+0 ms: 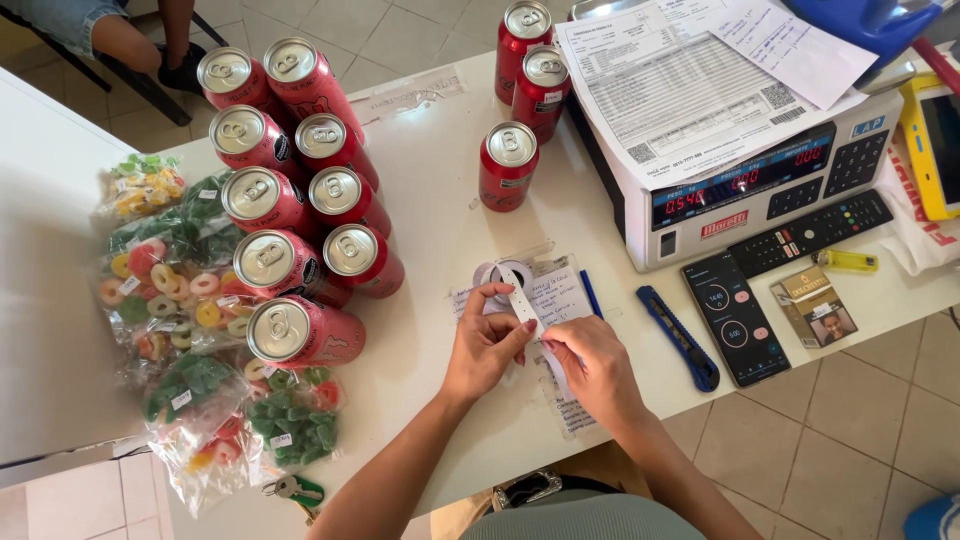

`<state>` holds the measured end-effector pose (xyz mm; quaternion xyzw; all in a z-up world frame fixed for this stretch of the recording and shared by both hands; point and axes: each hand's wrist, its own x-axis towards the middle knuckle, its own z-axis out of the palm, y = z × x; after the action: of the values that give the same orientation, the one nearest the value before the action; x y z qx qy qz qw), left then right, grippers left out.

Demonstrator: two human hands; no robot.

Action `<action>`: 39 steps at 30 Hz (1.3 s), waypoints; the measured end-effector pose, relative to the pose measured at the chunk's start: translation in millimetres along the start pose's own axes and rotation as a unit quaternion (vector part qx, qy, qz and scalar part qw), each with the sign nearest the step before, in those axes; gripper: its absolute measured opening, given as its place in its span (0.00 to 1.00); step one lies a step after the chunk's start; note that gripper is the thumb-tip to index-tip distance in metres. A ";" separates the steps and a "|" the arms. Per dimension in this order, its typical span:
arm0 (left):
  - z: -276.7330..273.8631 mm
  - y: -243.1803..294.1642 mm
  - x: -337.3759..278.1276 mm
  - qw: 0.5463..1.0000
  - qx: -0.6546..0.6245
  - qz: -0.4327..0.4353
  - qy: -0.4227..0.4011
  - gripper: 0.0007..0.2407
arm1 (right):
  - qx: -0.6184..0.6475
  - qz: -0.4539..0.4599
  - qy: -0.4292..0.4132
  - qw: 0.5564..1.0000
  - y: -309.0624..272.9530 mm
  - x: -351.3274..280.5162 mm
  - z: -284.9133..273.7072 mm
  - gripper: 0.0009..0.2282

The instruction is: Labeling soda cans with price stickers and recording information on a list at a checkout counter.

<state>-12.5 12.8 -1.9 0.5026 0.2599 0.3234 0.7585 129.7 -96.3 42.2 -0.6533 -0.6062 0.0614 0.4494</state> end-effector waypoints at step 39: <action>17.1 26.9 -7.7 0.979 0.203 -0.012 -0.011 0.12 | 0.104 0.106 0.149 0.978 32.4 168.4 35.9 0.06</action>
<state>-11.4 4.6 29.8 0.6466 0.3175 0.2489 0.6475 174.5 69.3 77.9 -0.6655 -0.4501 0.0732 0.5908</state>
